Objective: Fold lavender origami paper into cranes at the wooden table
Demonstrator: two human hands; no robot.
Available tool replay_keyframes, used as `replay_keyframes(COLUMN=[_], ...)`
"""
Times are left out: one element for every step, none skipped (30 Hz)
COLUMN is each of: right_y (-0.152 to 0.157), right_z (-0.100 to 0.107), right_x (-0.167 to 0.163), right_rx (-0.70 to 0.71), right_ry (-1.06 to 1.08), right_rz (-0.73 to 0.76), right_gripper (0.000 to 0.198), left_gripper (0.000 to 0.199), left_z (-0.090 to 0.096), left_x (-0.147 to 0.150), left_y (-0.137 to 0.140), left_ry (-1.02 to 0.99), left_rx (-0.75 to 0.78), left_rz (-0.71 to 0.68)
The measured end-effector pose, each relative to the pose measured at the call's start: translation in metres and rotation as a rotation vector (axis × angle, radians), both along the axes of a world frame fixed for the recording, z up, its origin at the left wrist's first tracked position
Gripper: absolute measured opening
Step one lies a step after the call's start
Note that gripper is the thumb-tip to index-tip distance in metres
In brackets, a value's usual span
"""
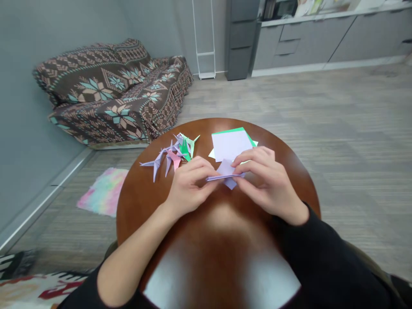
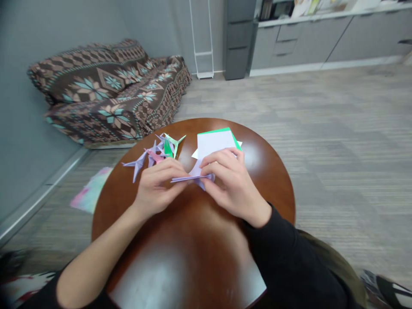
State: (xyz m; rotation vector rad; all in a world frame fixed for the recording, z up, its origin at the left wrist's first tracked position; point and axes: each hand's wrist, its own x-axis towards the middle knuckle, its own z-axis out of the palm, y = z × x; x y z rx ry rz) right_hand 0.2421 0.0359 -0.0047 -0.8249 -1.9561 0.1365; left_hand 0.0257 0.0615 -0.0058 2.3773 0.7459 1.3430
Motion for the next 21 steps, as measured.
replay_keyframes(right_y=[0.0003,0.0007,0.0011,0.0014,0.0018,0.0020,0.0022,0.0022,0.0021,0.0020,0.0017,0.0015,0.0012,0.0010,0.0008,0.0007,0.0008,0.0009,0.0011,0.0014,0.0017], right_z=[-0.0004,-0.0010,-0.0015,-0.0020,-0.0025,-0.0028,-0.0031,-0.0032,-0.0033,-0.0033,-0.0033,-0.0034,-0.0035,-0.0037,-0.0040,-0.0043,-0.0045,-0.0046,-0.0047,-0.0045,-0.0043], right_x=[0.0006,0.0011,0.0015,0.0018,0.0019,0.0019,0.0018,0.0016,0.0013,0.0010,0.0008,0.0006,0.0005,0.0003,0.0002,0.0001,-0.0001,-0.0003,-0.0006,-0.0008,-0.0011], right_rx=[0.012,0.017,0.016,0.011,0.005,-0.002,-0.009,-0.015,-0.021,-0.029,-0.039,-0.049,-0.061,-0.072,-0.080,-0.086,-0.090,-0.097,-0.108,-0.128,-0.160], right_ry=[-0.019,-0.030,-0.036,-0.036,-0.032,-0.027,-0.021,-0.014,-0.010,-0.008,-0.008,-0.010,-0.014,-0.017,-0.018,-0.015,-0.010,-0.001,0.012,0.036,0.075], right_rz=[-0.003,-0.002,0.000,0.001,0.003,0.005,0.008,0.012,0.017,0.020,0.022,0.024,0.026,0.026,0.026,0.027,0.030,0.034,0.041,0.051,0.061], right_gripper=[0.017,0.017,0.017,0.017,0.017,0.017,0.016,0.016,0.016,0.016,0.016,0.016,0.016,0.016,0.017,0.017,0.017,0.017,0.017,0.016,0.015], left_gripper=[0.005,0.006,0.007,0.008,0.008,0.009,0.009,0.008,0.008,0.008,0.007,0.006,0.006,0.006,0.006,0.006,0.007,0.007,0.007,0.005,0.002], left_z=[0.0003,0.0007,0.0011,0.0016,0.0020,0.0024,0.0028,0.0031,0.0032,0.0033,0.0032,0.0030,0.0026,0.0022,0.0018,0.0015,0.0012,0.0012,0.0013,0.0014,0.0016], left_x=[-0.0004,-0.0006,-0.0008,-0.0008,-0.0008,-0.0007,-0.0005,-0.0002,0.0000,0.0001,0.0002,0.0003,0.0002,0.0001,-0.0001,-0.0003,-0.0006,-0.0009,-0.0011,-0.0013,-0.0014], left_y=[-0.0005,-0.0011,-0.0016,-0.0020,-0.0023,-0.0023,-0.0023,-0.0022,-0.0021,-0.0020,-0.0021,-0.0022,-0.0023,-0.0024,-0.0024,-0.0024,-0.0023,-0.0022,-0.0022,-0.0023,-0.0025], left_ry=[-0.004,-0.014,-0.027,-0.042,-0.056,-0.070,-0.085,-0.097,-0.108,-0.116,-0.121,-0.123,-0.124,-0.126,-0.128,-0.130,-0.132,-0.135,-0.138,-0.141,-0.139], left_rx=[-0.001,0.000,0.002,0.005,0.006,0.007,0.007,0.005,0.007,0.009,0.012,0.013,0.014,0.014,0.013,0.011,0.008,0.001,-0.011,-0.034,-0.068], left_rz=[0.000,0.002,0.004,0.005,0.002,-0.003,-0.009,-0.015,-0.021,-0.023,-0.021,-0.017,-0.013,-0.011,-0.013,-0.016,-0.020,-0.021,-0.018,-0.012,-0.004])
